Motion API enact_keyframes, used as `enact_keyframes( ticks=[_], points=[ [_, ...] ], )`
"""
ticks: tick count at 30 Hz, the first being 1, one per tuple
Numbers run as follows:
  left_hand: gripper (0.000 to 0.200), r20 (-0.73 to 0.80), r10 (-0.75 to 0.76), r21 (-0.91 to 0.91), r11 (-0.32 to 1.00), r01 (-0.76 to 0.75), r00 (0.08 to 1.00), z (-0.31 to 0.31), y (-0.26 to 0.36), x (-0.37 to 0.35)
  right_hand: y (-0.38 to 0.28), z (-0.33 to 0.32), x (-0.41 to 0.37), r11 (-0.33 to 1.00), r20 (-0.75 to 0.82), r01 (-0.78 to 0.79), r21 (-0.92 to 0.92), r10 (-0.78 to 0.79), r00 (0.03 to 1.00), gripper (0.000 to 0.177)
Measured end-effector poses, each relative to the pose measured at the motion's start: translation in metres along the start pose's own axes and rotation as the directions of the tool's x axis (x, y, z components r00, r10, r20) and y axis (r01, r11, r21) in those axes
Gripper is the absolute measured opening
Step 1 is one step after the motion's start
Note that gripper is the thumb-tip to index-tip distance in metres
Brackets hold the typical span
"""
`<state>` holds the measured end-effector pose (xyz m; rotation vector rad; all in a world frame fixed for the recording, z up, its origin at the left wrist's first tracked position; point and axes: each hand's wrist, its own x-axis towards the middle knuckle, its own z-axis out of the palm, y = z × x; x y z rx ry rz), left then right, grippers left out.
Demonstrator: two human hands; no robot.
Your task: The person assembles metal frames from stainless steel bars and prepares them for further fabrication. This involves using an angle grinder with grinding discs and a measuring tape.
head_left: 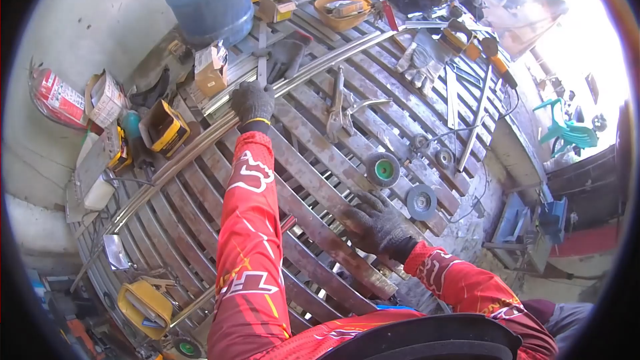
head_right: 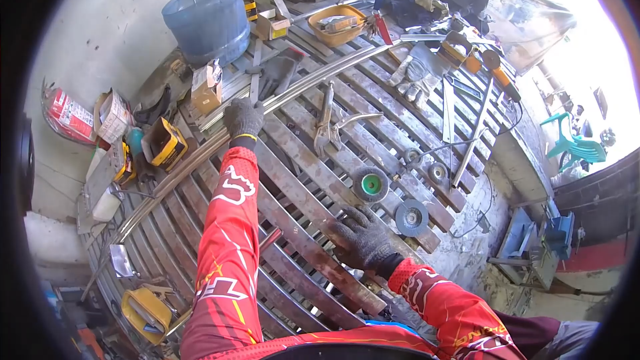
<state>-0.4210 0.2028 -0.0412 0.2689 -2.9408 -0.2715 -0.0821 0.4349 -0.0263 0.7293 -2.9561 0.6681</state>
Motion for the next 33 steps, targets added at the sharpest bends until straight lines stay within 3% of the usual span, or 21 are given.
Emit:
enact_keyframes(
  ticks=[4, 8, 10, 11, 15, 18, 21, 27, 29, 33],
  points=[
    [0.034, -0.097, 0.177, 0.008, 0.984, -0.177, 0.979, 0.018, -0.035, 0.007, 0.002, 0.005, -0.002, 1.0, 0.004, -0.011, 0.001, 0.011, 1.0, 0.057],
    [0.03, 0.037, 0.218, -0.093, 0.973, -0.213, 0.975, -0.015, -0.061, -0.021, 0.003, 0.006, -0.003, 1.0, -0.044, -0.009, 0.006, 0.009, 0.999, 0.056],
    [0.027, -0.076, 0.347, 0.047, 0.938, -0.344, 0.935, -0.012, -0.085, -0.025, 0.0, 0.005, -0.003, 1.0, -0.043, -0.013, 0.018, 0.014, 0.999, 0.055],
    [0.026, -0.056, 0.368, 0.099, 0.927, -0.361, 0.928, -0.009, -0.094, -0.025, -0.001, 0.001, -0.002, 1.0, -0.025, -0.018, 0.023, 0.018, 1.0, 0.055],
    [0.026, -0.032, 0.414, 0.13, 0.904, -0.407, 0.91, -0.006, -0.11, -0.03, -0.003, -0.001, -0.003, 1.0, -0.02, -0.021, 0.021, 0.021, 1.0, 0.054],
    [0.026, -0.095, 0.483, 0.1, 0.875, -0.474, 0.871, -0.012, -0.11, -0.037, -0.002, -0.001, -0.003, 0.999, -0.022, -0.021, 0.024, 0.021, 1.0, 0.054],
    [0.026, -0.025, 0.501, 0.018, 0.865, -0.501, 0.865, -0.022, -0.11, -0.044, 0.0, 0.003, -0.004, 0.999, -0.015, -0.029, 0.032, 0.029, 0.999, 0.055],
    [0.025, -0.026, 0.589, -0.14, 0.798, -0.586, 0.808, -0.021, -0.115, -0.053, -0.001, 0.0, -0.002, 0.999, 0.03, -0.036, 0.025, 0.035, 0.999, 0.057],
    [0.024, 0.172, 0.634, -0.074, 0.772, -0.632, 0.754, -0.038, -0.106, -0.064, -0.002, 0.001, -0.003, 0.999, 0.031, -0.045, 0.015, 0.044, 0.999, 0.057],
    [0.023, 0.084, 0.649, -0.091, 0.761, -0.643, 0.756, -0.024, -0.12, -0.083, 0.002, 0.006, -0.005, 0.999, 0.045, -0.042, 0.01, 0.042, 0.998, 0.06]
  ],
)
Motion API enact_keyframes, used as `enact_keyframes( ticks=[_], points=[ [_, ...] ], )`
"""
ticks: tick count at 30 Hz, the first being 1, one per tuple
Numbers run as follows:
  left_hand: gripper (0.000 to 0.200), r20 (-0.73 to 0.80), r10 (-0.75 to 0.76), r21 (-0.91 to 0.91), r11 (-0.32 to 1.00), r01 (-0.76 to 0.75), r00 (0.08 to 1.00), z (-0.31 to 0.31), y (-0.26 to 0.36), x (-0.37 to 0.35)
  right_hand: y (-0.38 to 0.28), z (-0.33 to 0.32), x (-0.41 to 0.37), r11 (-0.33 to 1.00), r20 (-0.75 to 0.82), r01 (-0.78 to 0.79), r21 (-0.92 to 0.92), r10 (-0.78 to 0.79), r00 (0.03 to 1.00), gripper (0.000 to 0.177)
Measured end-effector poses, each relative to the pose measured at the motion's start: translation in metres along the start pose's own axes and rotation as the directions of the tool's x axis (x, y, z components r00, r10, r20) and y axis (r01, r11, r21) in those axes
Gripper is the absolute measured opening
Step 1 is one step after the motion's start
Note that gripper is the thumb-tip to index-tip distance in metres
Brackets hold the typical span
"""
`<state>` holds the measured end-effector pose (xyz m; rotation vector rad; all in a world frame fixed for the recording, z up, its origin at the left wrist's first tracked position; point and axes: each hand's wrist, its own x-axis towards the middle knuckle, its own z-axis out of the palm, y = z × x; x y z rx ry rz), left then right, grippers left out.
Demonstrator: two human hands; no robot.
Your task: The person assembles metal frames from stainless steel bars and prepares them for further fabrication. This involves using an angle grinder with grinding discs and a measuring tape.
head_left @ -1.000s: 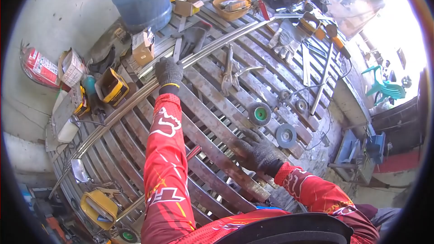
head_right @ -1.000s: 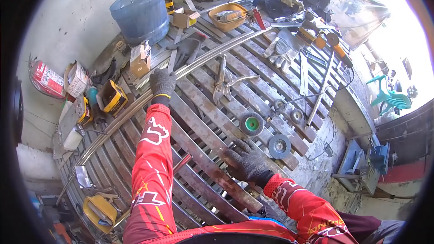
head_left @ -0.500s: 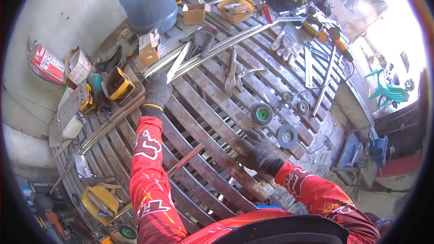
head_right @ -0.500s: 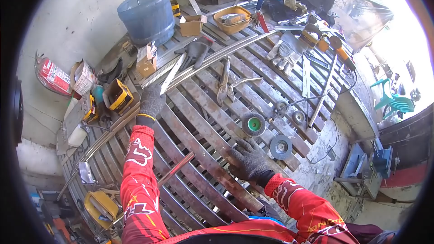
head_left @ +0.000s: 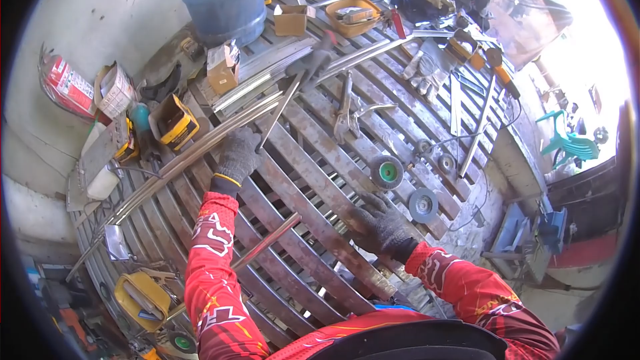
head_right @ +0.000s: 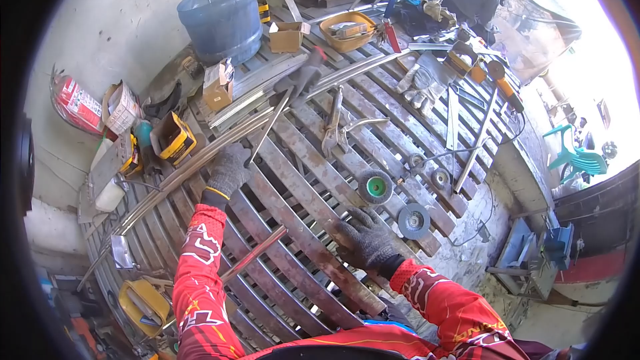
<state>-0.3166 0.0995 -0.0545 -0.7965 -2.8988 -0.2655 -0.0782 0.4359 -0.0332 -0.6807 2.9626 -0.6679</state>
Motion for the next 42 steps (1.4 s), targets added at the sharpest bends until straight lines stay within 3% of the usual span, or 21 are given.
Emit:
enact_keyframes(
  ticks=[2, 3, 5, 6, 8, 12, 16, 20, 27, 31, 37, 40, 42],
  points=[
    [0.019, -0.157, 0.098, -0.034, 0.994, -0.104, 0.983, 0.007, -0.008, -0.005, 0.001, 0.002, -0.002, 1.0, -0.01, -0.002, -0.012, 0.002, 1.0, 0.061],
    [0.019, -0.157, 0.097, -0.036, 0.994, -0.103, 0.983, 0.011, -0.011, -0.007, 0.001, 0.002, -0.002, 1.0, -0.009, 0.0, -0.007, 0.0, 1.0, 0.061],
    [0.018, 0.007, -0.041, -0.091, 0.995, 0.042, 0.999, -0.007, 0.0, -0.004, 0.002, 0.0, -0.001, 1.0, -0.01, 0.0, -0.009, 0.0, 1.0, 0.062],
    [0.018, 0.005, -0.037, -0.094, 0.995, 0.038, 0.999, -0.017, 0.006, 0.0, 0.002, 0.0, 0.0, 1.0, -0.01, 0.013, -0.003, -0.013, 1.0, 0.062],
    [0.019, -0.032, -0.175, -0.264, 0.951, 0.161, 0.984, -0.038, 0.012, 0.016, 0.002, -0.001, 0.001, 1.0, -0.01, 0.022, 0.002, -0.022, 1.0, 0.062],
    [0.021, -0.184, -0.182, -0.257, 0.958, 0.131, 0.966, -0.034, -0.006, 0.07, -0.003, -0.004, 0.001, 1.0, -0.001, 0.021, -0.006, -0.021, 1.0, 0.062],
    [0.02, -0.303, -0.238, -0.142, 0.969, 0.203, 0.923, 0.012, -0.045, 0.111, 0.0, -0.001, 0.002, 0.999, -0.014, 0.032, -0.003, -0.032, 0.999, 0.059],
    [0.023, -0.214, -0.385, 0.106, 0.904, 0.414, 0.897, 0.023, -0.043, 0.132, 0.004, -0.001, 0.001, 0.998, -0.037, 0.056, -0.031, -0.057, 0.998, 0.061],
    [0.016, -0.165, -0.359, 0.382, 0.836, 0.394, 0.919, 0.033, -0.061, 0.152, 0.004, -0.001, 0.0, 1.0, -0.09, 0.02, 0.021, -0.018, 0.996, 0.065],
    [0.015, -0.184, -0.411, 0.274, 0.851, 0.448, 0.893, 0.027, -0.06, 0.152, 0.008, 0.008, -0.003, 1.0, -0.077, 0.004, 0.028, -0.002, 0.997, 0.066],
    [0.017, -0.228, -0.479, 0.281, 0.801, 0.528, 0.848, 0.04, -0.062, 0.155, 0.007, 0.004, -0.002, 1.0, -0.073, 0.009, 0.008, -0.009, 0.997, 0.068],
    [0.018, -0.259, -0.279, 0.457, 0.808, 0.372, 0.925, 0.06, -0.079, 0.154, 0.004, 0.001, 0.0, 1.0, -0.074, 0.008, 0.023, -0.006, 0.997, 0.068],
    [0.019, -0.312, -0.43, 0.265, 0.817, 0.512, 0.847, 0.03, -0.042, 0.143, 0.003, 0.0, 0.002, 1.0, -0.083, 0.012, 0.022, -0.01, 0.997, 0.067]
  ],
)
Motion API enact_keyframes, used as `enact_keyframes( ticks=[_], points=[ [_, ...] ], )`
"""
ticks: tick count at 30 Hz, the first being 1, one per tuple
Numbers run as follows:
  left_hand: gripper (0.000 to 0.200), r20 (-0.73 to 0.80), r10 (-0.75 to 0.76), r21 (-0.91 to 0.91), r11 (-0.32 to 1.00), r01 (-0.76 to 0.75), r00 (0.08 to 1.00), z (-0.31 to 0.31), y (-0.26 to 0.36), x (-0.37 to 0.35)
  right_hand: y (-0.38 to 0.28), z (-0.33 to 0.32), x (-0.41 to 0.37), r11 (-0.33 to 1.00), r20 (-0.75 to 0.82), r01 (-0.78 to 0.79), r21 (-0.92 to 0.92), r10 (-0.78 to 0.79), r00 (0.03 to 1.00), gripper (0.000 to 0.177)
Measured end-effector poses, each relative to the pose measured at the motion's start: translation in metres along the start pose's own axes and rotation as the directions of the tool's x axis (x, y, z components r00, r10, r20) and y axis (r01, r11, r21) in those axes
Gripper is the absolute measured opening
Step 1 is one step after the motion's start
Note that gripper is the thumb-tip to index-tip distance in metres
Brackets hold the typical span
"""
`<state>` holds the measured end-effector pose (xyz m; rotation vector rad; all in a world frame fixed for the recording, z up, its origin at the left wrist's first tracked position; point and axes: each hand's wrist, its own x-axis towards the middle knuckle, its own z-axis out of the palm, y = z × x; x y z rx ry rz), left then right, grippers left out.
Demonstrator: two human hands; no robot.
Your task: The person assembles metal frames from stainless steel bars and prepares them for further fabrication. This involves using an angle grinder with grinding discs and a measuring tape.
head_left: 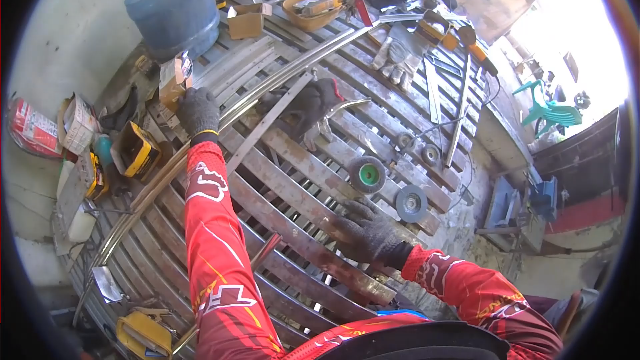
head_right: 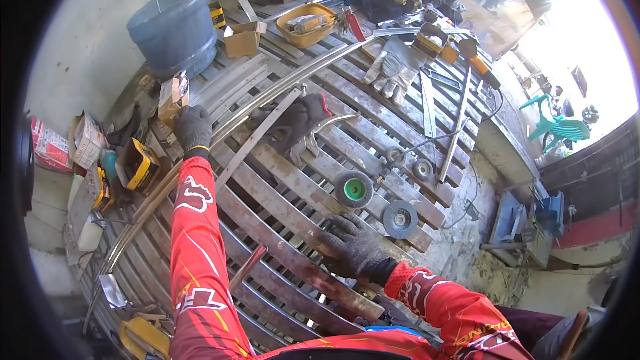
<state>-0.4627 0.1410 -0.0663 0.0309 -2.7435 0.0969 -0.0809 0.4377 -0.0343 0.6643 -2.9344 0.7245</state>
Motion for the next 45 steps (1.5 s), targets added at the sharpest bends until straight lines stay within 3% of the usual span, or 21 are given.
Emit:
enact_keyframes(
  ticks=[1, 4, 7, 10, 13, 19, 22, 25, 28, 31, 37, 43, 45],
  points=[
    [0.02, 0.003, -0.06, -0.053, 0.997, 0.06, 0.998, -0.003, 0.001, -0.003, 0.0, 0.001, -0.001, 1.0, -0.008, 0.003, -0.007, -0.003, 1.0, 0.067],
    [0.023, -0.049, 0.136, -0.032, 0.99, -0.138, 0.989, -0.006, -0.002, -0.01, -0.003, 0.0, 0.0, 1.0, -0.007, 0.006, -0.012, -0.006, 1.0, 0.065],
    [0.025, -0.113, 0.018, -0.03, 0.999, -0.022, 0.993, -0.008, 0.006, -0.017, -0.003, 0.0, -0.001, 1.0, 0.003, -0.003, -0.016, 0.003, 1.0, 0.064],
    [0.027, -0.051, -0.033, -0.013, 0.999, 0.033, 0.998, -0.012, 0.009, -0.018, -0.003, -0.003, 0.001, 1.0, 0.008, 0.001, -0.013, -0.001, 1.0, 0.062],
    [0.026, -0.018, -0.023, -0.102, 0.995, 0.021, 1.0, -0.008, 0.008, -0.021, -0.008, -0.008, 0.004, 1.0, 0.008, 0.011, -0.016, -0.011, 1.0, 0.061],
    [0.028, -0.033, 0.019, -0.116, 0.993, -0.023, 0.999, 0.001, 0.007, -0.025, -0.004, -0.001, 0.001, 1.0, 0.003, 0.006, -0.025, -0.006, 1.0, 0.059],
    [0.029, -0.13, 0.107, -0.157, 0.979, -0.127, 0.986, -0.005, 0.004, -0.033, -0.004, 0.001, 0.001, 1.0, 0.001, 0.006, -0.02, -0.006, 1.0, 0.058],
    [0.029, -0.148, 0.097, -0.105, 0.988, -0.113, 0.984, -0.017, 0.009, -0.037, -0.005, -0.001, 0.001, 1.0, 0.009, 0.002, -0.025, -0.002, 1.0, 0.059],
    [0.029, -0.019, 0.086, -0.073, 0.994, -0.087, 0.996, -0.012, 0.009, -0.033, -0.006, -0.002, 0.001, 1.0, 0.022, -0.002, -0.023, 0.002, 1.0, 0.059],
    [0.031, 0.003, -0.031, -0.064, 0.997, 0.031, 1.0, -0.003, 0.009, -0.028, -0.005, -0.002, 0.0, 1.0, 0.021, -0.005, -0.026, 0.005, 1.0, 0.058],
    [0.028, 0.12, -0.064, -0.04, 0.997, 0.069, 0.991, -0.01, 0.01, -0.028, -0.004, -0.002, -0.001, 1.0, 0.018, 0.012, -0.011, -0.012, 1.0, 0.059],
    [0.024, 0.121, -0.073, -0.149, 0.985, 0.091, 0.99, -0.005, 0.005, -0.024, -0.005, -0.001, -0.001, 1.0, 0.012, 0.008, -0.011, -0.008, 1.0, 0.061],
    [0.023, 0.148, -0.096, -0.27, 0.953, 0.134, 0.984, -0.002, 0.002, -0.021, -0.006, -0.002, 0.0, 1.0, 0.011, 0.02, -0.02, -0.019, 1.0, 0.061]
  ],
)
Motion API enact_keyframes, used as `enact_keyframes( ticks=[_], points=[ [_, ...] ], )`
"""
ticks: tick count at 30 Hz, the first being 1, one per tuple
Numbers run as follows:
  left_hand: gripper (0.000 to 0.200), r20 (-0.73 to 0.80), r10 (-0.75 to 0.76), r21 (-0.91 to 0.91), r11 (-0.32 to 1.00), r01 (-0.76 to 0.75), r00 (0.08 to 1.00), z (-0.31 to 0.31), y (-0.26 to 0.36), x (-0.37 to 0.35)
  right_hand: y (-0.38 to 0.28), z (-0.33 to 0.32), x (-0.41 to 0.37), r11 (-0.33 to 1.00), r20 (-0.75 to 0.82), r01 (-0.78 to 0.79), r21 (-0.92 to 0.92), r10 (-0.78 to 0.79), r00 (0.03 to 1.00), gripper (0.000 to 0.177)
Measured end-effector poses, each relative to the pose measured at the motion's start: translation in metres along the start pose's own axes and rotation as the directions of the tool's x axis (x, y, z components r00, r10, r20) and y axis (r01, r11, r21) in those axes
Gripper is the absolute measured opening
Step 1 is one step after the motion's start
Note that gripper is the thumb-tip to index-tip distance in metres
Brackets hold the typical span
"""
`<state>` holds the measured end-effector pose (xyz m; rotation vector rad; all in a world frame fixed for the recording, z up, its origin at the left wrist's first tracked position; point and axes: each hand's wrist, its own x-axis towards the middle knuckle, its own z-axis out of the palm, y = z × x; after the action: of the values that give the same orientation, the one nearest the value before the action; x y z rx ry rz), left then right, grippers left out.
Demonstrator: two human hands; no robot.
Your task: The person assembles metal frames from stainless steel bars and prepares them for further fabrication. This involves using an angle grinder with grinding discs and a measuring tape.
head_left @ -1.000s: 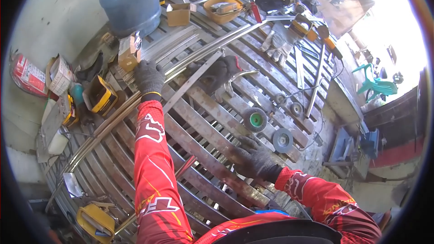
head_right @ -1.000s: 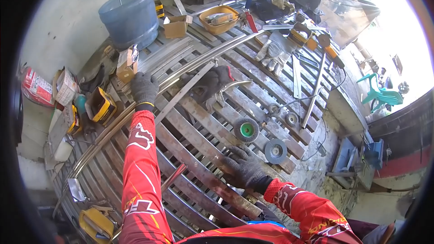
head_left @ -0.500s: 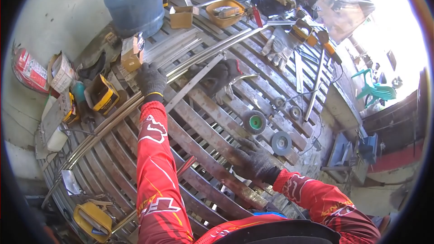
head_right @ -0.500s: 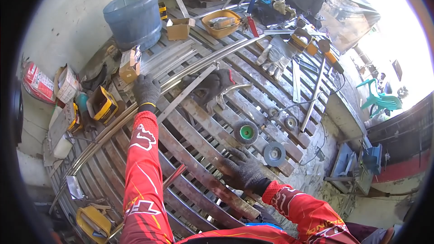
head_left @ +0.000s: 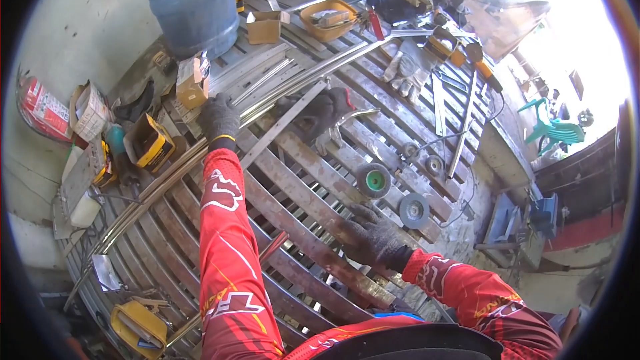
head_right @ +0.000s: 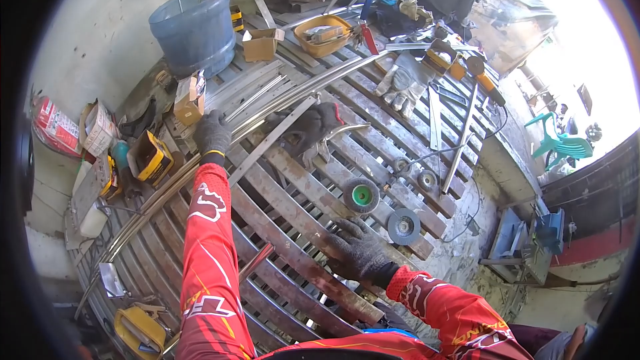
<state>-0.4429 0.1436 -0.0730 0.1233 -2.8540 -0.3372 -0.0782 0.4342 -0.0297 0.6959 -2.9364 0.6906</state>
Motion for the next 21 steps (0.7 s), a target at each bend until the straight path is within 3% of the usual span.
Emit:
enact_keyframes(
  ticks=[4, 10, 13, 19, 21],
  points=[
    [0.018, -0.013, -0.053, -0.031, 0.998, 0.052, 0.999, 0.001, 0.003, 0.004, 0.003, 0.003, -0.001, 1.0, -0.017, 0.005, -0.019, -0.006, 1.0, 0.061],
    [0.027, 0.157, -0.117, 0.033, 0.993, 0.113, 0.981, -0.008, 0.009, 0.009, 0.004, 0.006, -0.002, 1.0, -0.007, -0.006, -0.022, 0.006, 1.0, 0.062],
    [0.027, 0.099, -0.151, 0.026, 0.988, 0.149, 0.983, -0.007, 0.012, 0.006, 0.005, 0.006, -0.002, 0.999, -0.02, 0.01, -0.036, -0.01, 1.0, 0.063],
    [0.028, -0.086, -0.051, 0.184, 0.981, 0.066, 0.995, -0.012, 0.023, -0.014, 0.005, 0.004, -0.002, 1.0, 0.006, -0.002, -0.012, 0.003, 1.0, 0.062],
    [0.03, -0.085, -0.032, 0.145, 0.988, 0.044, 0.996, -0.015, 0.023, -0.014, 0.007, 0.007, -0.002, 1.0, -0.014, -0.014, -0.016, 0.014, 1.0, 0.061]
  ],
)
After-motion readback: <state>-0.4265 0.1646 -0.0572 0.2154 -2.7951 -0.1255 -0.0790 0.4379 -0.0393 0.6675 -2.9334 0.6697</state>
